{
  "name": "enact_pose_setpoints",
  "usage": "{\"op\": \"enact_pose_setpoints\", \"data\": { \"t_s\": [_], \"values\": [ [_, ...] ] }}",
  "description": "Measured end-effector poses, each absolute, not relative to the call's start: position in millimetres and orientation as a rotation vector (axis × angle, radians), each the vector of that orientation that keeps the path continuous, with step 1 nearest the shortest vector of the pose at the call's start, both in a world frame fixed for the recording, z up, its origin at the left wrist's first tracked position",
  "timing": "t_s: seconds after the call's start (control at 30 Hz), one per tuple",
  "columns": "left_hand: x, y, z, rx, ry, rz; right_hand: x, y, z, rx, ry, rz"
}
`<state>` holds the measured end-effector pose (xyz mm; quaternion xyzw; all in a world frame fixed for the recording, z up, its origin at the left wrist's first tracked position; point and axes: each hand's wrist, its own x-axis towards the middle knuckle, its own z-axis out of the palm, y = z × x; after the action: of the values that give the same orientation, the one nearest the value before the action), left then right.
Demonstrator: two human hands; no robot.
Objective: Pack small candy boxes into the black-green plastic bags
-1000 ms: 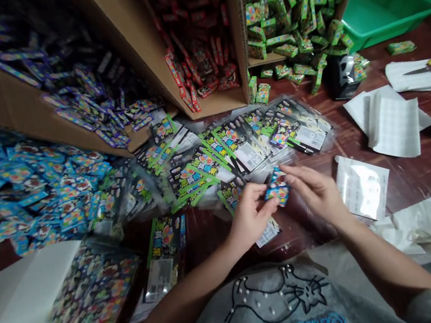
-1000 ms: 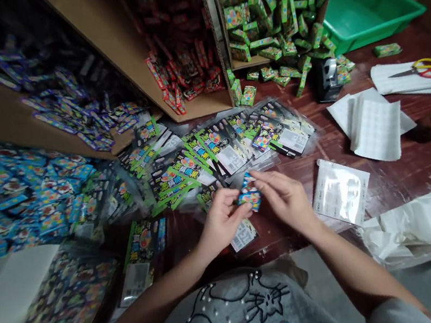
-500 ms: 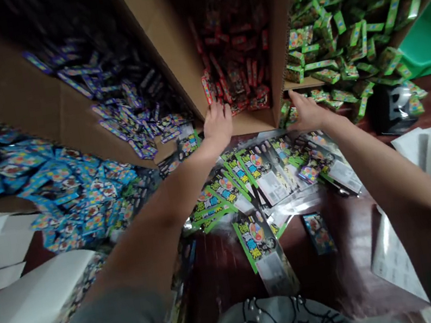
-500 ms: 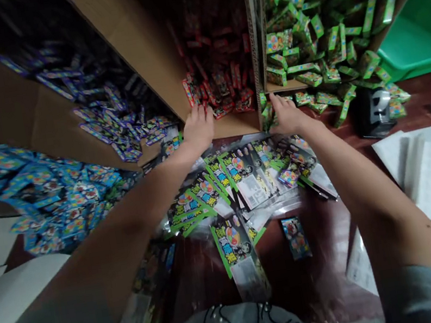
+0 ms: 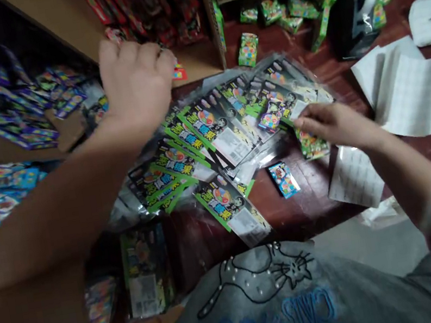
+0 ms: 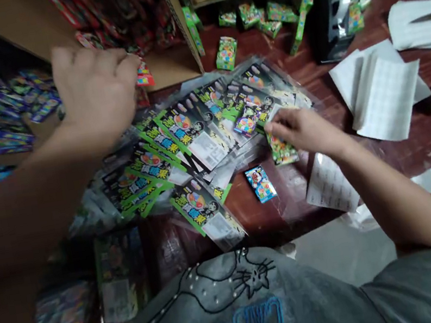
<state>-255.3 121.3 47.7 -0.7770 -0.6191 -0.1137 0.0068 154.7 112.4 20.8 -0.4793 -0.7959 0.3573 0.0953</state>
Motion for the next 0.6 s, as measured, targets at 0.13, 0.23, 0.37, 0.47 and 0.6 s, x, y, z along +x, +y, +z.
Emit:
{"op": "enact_pose_setpoints", "data": {
  "t_s": [0.13, 0.23, 0.37, 0.47, 0.6],
  "values": [
    [-177.5, 21.9, 56.5, -2.678, -1.710, -0.356, 185.2, 52.1, 2.2, -1.565, -2.495, 0.896],
    [-132.1, -37.0, 45.8, -2.906, -1.592, -0.456, 198.4, 34.0, 0.3, -1.403, -2.608, 0.590],
    [-96.0, -68.6, 33.6, -2.854, -1.873, -0.904, 205.1, 22.0, -3.3, -1.123, -2.882, 0.643],
    [-78.4, -66.9, 25.1, -2.722, -2.343, -1.510, 198.7, 13.4, -7.5, -1.138, -2.861, 0.670],
    [-76.4, -65.4, 13.2, -2.585, -2.676, -2.030, 191.4, -3.3, -6.1, -1.157, -2.613, 0.730]
  ]
}}
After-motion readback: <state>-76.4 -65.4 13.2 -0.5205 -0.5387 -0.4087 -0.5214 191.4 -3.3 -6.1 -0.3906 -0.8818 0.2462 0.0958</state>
